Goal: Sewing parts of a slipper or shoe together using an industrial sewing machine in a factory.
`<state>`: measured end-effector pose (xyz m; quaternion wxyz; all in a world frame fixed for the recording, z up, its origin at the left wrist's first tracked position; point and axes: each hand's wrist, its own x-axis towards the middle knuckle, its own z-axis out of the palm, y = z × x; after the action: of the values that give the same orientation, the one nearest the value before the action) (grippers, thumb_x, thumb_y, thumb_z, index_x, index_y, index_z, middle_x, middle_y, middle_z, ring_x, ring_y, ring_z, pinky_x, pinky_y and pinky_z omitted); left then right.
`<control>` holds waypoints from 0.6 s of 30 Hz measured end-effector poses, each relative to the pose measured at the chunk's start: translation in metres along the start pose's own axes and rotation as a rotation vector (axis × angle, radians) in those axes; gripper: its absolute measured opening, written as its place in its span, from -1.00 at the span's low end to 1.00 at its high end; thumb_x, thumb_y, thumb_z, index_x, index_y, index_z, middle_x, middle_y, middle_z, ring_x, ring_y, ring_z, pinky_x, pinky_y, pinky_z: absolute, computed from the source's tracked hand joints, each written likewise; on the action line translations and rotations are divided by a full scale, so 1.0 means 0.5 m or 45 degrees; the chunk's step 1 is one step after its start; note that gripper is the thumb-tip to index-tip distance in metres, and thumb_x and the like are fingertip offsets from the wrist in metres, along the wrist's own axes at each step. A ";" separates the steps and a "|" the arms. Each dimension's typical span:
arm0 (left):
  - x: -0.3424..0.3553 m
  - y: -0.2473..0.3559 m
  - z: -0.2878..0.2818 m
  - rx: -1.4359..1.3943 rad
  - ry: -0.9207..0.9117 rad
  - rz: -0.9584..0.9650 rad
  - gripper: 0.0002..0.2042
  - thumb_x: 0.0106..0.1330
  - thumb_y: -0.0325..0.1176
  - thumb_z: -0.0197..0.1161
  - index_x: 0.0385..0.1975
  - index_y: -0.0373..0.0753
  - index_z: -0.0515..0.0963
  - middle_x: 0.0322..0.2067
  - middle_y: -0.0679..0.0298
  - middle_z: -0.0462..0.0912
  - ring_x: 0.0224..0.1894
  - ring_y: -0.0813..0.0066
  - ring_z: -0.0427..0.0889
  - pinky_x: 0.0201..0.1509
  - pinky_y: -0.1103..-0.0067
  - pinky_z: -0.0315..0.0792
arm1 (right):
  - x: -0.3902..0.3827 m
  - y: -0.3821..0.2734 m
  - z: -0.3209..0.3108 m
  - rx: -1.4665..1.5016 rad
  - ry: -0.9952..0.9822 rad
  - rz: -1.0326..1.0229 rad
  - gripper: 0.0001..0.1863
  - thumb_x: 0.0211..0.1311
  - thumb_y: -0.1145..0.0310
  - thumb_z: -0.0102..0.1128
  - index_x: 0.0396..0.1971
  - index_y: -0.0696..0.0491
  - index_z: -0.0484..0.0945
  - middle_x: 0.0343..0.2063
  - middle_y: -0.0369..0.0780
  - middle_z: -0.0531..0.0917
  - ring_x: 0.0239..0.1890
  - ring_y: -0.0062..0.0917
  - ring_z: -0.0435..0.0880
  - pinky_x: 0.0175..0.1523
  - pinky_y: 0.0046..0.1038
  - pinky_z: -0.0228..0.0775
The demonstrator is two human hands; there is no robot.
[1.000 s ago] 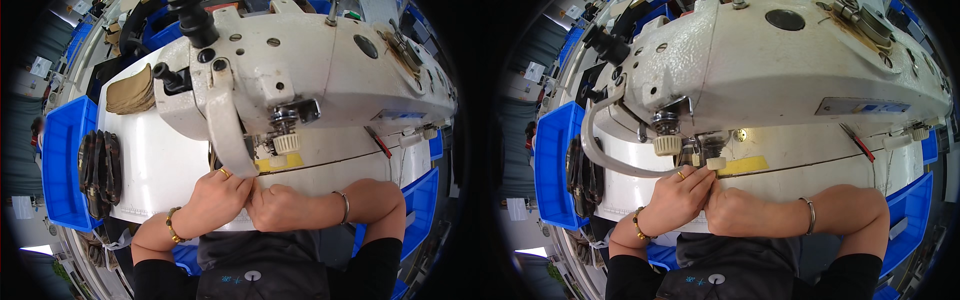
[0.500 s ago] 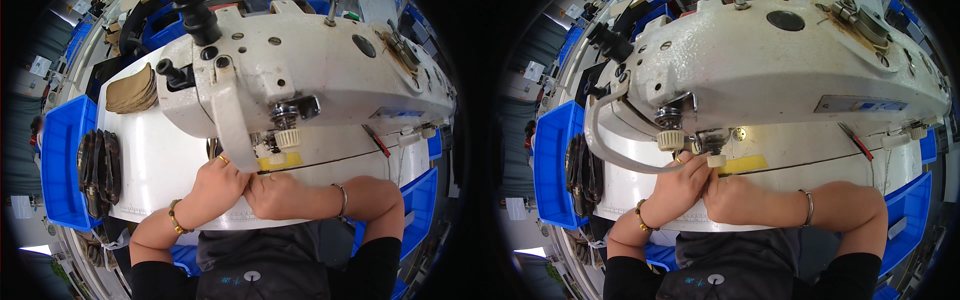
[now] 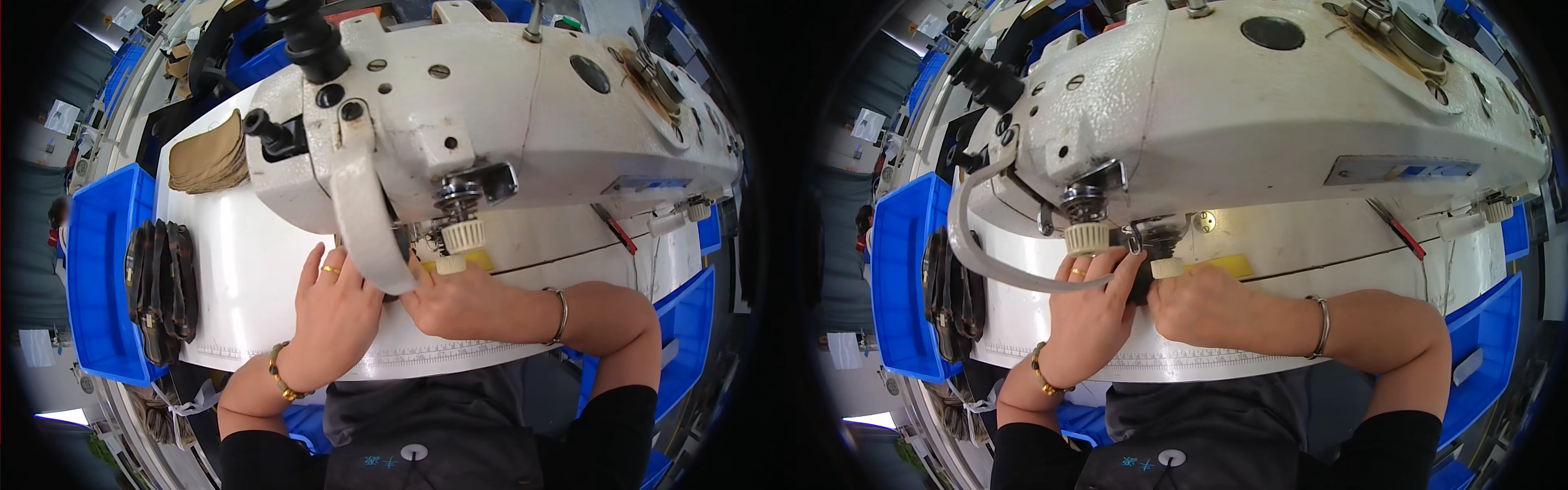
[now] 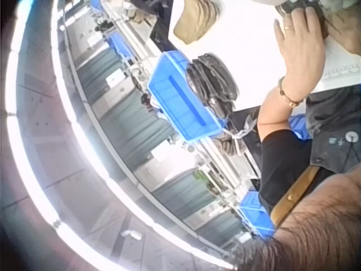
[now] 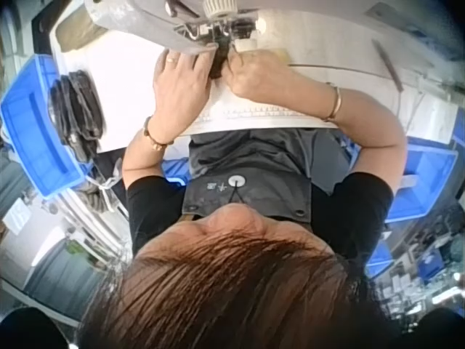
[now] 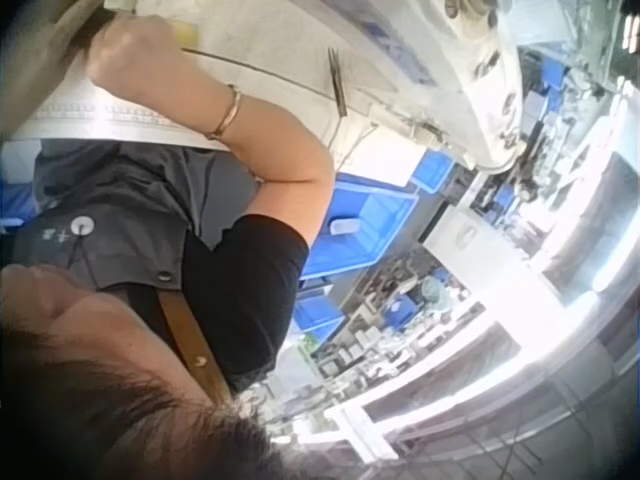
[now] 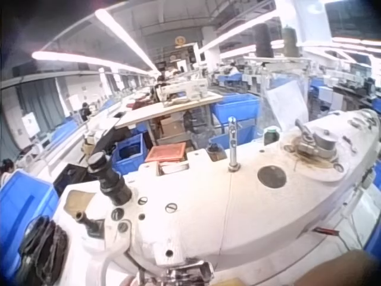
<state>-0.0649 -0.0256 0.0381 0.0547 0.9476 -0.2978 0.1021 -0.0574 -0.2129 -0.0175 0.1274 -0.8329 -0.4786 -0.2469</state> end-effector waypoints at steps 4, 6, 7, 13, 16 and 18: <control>-0.006 -0.002 -0.009 0.046 0.084 0.136 -0.55 -0.08 -0.47 0.35 -0.06 -0.13 0.61 -0.29 0.36 0.51 -0.24 0.35 0.52 -0.04 0.38 0.35 | 0.003 -0.007 -0.015 -0.059 -0.037 -0.064 -0.86 -0.21 0.35 0.17 -0.68 0.13 0.53 -0.73 -0.17 0.50 -0.72 -0.58 0.47 -0.68 -0.53 0.26; -0.004 -0.002 -0.005 0.043 0.121 0.189 -0.54 -0.08 -0.46 0.34 -0.05 -0.12 0.61 -0.32 0.36 0.48 -0.28 0.37 0.51 -0.09 0.41 0.35 | 0.000 -0.016 -0.020 -0.093 -0.024 -0.110 -0.83 -0.23 0.35 0.17 -0.67 0.16 0.54 -0.69 -0.08 0.55 -0.71 -0.56 0.49 -0.68 -0.54 0.26; -0.004 -0.004 0.001 0.006 0.018 0.155 -0.58 -0.02 -0.41 0.31 -0.06 -0.10 0.62 -0.23 0.34 0.55 -0.19 0.35 0.54 0.07 0.33 0.33 | -0.003 -0.021 -0.024 -0.056 -0.069 -0.122 -0.81 -0.24 0.34 0.16 -0.66 0.19 0.55 -0.62 0.03 0.59 -0.70 -0.56 0.51 -0.68 -0.55 0.26; 0.003 -0.008 0.026 -0.108 0.009 0.195 -0.64 0.00 -0.39 0.27 -0.12 -0.15 0.63 -0.25 0.33 0.53 -0.22 0.35 0.51 0.01 0.37 0.32 | -0.003 -0.024 -0.038 -0.074 -0.108 -0.143 -0.79 -0.18 0.38 0.17 -0.52 0.21 0.60 -0.69 -0.27 0.48 -0.72 -0.67 0.42 -0.65 -0.60 0.14; -0.001 -0.004 0.051 -0.091 0.094 0.284 -0.68 -0.03 -0.41 0.25 -0.20 -0.21 0.61 -0.35 0.33 0.42 -0.30 0.36 0.45 -0.16 0.42 0.32 | -0.002 -0.026 -0.041 -0.031 -0.136 -0.151 -0.76 -0.17 0.38 0.17 -0.50 0.24 0.61 -0.68 -0.26 0.49 -0.72 -0.67 0.42 -0.66 -0.60 0.14; -0.002 -0.003 0.052 -0.061 0.105 0.319 -0.70 -0.03 -0.41 0.23 -0.23 -0.23 0.60 -0.34 0.32 0.42 -0.28 0.35 0.45 -0.15 0.42 0.32 | -0.002 -0.027 -0.042 -0.006 -0.162 -0.151 -0.75 -0.17 0.38 0.16 -0.48 0.25 0.62 -0.68 -0.25 0.50 -0.72 -0.67 0.42 -0.66 -0.60 0.14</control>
<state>-0.0607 -0.0282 0.0124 0.0764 0.8964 -0.4137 0.1397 -0.0755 -0.2159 -0.0008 0.0799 -0.8174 -0.5337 -0.2016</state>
